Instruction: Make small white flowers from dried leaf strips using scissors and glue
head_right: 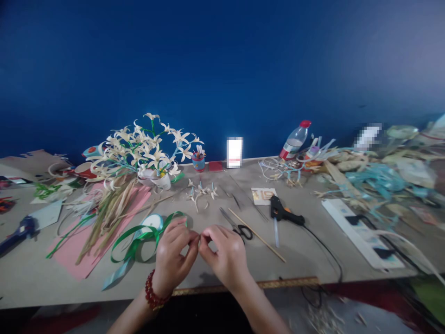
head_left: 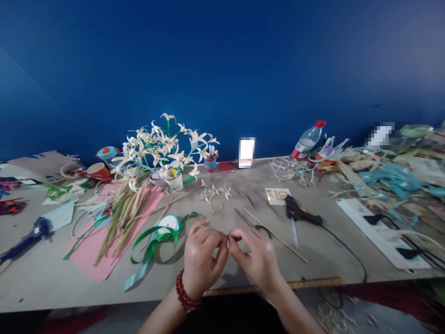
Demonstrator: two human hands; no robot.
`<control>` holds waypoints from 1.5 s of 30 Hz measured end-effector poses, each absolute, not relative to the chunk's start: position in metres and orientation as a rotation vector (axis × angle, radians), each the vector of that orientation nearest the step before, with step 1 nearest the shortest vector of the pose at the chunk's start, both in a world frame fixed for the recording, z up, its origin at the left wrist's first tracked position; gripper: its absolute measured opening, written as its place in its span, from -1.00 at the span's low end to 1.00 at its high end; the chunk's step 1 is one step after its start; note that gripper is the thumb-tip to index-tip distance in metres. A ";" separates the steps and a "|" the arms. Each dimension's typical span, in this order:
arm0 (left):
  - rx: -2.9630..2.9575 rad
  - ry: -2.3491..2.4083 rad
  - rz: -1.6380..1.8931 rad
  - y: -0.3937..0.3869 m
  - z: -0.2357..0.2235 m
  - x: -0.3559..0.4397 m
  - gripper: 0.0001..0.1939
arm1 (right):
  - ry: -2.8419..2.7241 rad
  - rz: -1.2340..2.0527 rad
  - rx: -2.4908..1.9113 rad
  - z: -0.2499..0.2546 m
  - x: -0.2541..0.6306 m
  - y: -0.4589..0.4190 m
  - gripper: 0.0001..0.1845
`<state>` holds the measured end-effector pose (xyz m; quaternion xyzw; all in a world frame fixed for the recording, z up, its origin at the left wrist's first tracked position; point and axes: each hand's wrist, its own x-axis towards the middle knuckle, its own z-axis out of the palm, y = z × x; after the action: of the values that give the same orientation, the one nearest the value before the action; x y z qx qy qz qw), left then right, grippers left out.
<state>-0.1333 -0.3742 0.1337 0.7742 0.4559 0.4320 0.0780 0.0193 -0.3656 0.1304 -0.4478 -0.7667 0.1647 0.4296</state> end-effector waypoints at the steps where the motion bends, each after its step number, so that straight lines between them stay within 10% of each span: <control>1: 2.317 1.371 1.289 -0.374 0.133 -0.133 -0.84 | -1.921 0.392 -1.126 0.128 0.021 -0.365 -0.87; 45: 2.212 1.393 1.328 -0.363 0.129 -0.154 -0.86 | -1.866 0.278 -1.104 0.123 0.037 -0.367 -0.90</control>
<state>-0.1540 -0.3626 0.1289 0.7503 0.4725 0.4504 0.1047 0.0366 -0.3667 0.1234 -0.4484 -0.7579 0.1130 0.4601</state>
